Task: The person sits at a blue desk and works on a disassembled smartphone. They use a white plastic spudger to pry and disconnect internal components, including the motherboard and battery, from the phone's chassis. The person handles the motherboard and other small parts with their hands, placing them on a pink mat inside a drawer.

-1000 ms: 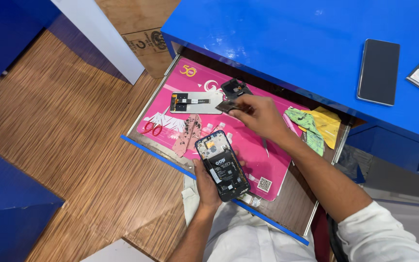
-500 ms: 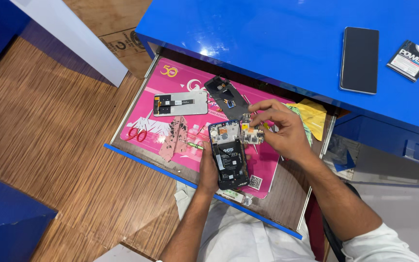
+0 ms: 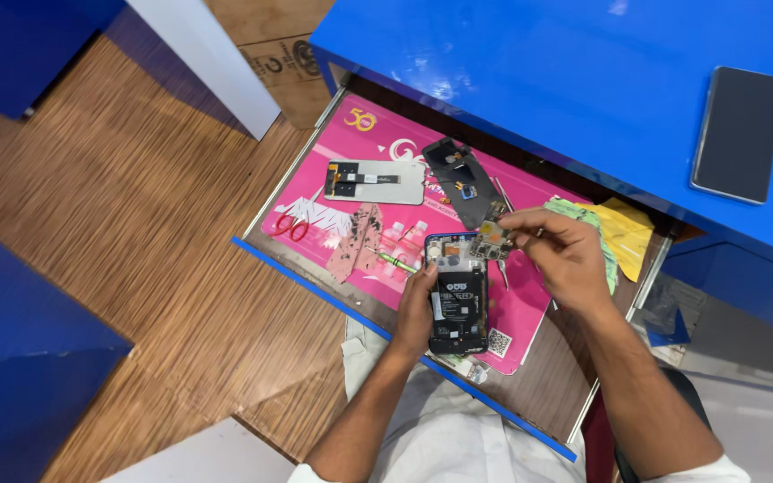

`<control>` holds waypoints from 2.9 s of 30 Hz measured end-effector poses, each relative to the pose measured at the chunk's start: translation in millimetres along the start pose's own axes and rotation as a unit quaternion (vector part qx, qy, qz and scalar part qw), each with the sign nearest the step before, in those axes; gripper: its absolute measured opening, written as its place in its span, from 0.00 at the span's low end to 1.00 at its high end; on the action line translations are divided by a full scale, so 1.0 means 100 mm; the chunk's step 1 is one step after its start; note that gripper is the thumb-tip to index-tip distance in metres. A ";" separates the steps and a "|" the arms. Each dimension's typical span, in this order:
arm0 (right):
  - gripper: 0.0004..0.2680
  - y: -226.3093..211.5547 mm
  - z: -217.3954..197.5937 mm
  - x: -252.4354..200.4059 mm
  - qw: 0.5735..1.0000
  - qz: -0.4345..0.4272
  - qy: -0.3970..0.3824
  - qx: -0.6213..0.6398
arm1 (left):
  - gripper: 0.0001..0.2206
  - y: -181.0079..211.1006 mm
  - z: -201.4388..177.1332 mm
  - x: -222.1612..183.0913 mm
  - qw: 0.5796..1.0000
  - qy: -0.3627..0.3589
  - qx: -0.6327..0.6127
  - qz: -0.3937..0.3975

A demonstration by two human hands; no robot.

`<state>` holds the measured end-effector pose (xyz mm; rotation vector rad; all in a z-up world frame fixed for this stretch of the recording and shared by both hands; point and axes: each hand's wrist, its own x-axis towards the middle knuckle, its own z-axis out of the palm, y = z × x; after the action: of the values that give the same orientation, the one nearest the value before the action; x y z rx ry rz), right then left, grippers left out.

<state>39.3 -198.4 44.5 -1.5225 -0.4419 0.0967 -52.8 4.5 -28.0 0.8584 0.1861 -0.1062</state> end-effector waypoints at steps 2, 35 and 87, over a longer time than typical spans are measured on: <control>0.13 0.01 0.01 0.00 0.997 0.028 -0.021 0.066 | 0.23 0.01 -0.01 0.00 1.000 0.011 0.011 -0.003; 0.09 -0.19 -0.03 -0.07 0.986 0.083 -0.143 -0.030 | 0.15 0.03 0.02 -0.03 0.997 0.013 0.074 0.006; 0.09 -0.18 0.08 -0.24 0.982 -0.173 0.052 -0.059 | 0.20 0.12 0.22 0.01 0.984 0.015 0.173 0.043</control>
<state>10.6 -200.1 56.5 -1.5366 -0.6305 -0.2828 -47.3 -4.8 -5.0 1.2143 0.1613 -0.0440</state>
